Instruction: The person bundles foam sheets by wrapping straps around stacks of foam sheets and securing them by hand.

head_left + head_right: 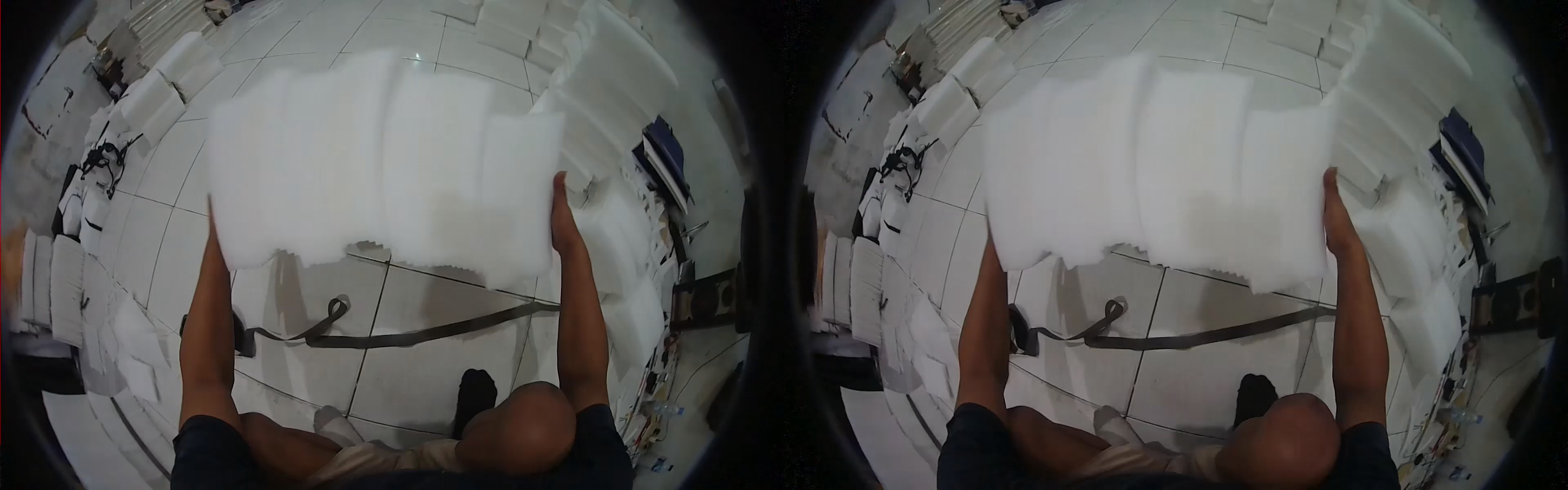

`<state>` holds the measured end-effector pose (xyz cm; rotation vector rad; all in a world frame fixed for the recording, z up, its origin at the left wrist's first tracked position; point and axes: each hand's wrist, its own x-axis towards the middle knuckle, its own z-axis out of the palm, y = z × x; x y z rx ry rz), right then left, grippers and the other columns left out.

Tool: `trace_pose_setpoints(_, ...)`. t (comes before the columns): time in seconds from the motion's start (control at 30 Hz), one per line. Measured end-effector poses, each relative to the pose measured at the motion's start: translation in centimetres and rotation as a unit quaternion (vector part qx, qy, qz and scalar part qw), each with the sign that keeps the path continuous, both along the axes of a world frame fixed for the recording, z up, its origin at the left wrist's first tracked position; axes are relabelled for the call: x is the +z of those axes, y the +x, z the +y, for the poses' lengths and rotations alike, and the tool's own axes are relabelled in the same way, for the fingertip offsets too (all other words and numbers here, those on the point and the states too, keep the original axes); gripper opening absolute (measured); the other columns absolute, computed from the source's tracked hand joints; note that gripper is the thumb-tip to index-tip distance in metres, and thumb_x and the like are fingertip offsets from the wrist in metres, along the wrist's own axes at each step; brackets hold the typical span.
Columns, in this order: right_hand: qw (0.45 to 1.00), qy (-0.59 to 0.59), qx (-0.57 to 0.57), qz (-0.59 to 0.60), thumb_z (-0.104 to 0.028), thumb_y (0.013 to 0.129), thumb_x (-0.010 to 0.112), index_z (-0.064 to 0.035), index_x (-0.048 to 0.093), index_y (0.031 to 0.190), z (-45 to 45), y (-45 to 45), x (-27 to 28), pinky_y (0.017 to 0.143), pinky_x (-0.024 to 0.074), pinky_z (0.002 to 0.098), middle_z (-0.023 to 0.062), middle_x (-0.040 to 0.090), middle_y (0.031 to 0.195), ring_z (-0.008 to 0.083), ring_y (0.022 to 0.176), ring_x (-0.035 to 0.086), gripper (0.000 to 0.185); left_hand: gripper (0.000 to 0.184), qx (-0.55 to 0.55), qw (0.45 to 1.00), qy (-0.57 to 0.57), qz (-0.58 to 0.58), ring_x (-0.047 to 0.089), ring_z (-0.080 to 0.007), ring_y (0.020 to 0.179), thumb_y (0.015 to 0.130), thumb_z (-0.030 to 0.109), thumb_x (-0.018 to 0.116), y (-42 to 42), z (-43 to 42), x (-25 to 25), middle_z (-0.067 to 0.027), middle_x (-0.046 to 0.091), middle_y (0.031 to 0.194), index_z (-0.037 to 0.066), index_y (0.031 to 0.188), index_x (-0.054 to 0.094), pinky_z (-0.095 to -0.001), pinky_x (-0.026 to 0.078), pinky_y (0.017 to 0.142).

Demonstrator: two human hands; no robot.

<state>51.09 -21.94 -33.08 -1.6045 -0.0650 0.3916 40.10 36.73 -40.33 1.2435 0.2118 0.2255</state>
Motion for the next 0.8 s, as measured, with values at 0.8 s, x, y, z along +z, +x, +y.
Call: trace_pose_setpoints(0.8, 0.963, -0.178, 0.054, -0.195, -0.037, 0.099, 0.049, -0.0097, 0.034, 0.146, -7.2, 6.8, -23.1, 0.111, 0.0307, 0.0398, 0.0042, 0.038, 0.149, 0.0238, 0.135, 0.036, 0.057, 0.043, -0.038, 0.975, 0.056, 0.211, 0.059, -0.0234, 0.113, 0.094, 0.028, 0.055, -3.5, 2.1, -8.8, -0.0113, 0.059, 0.127, 0.003, 0.129, 0.053, -0.0423, 0.052, 0.091)
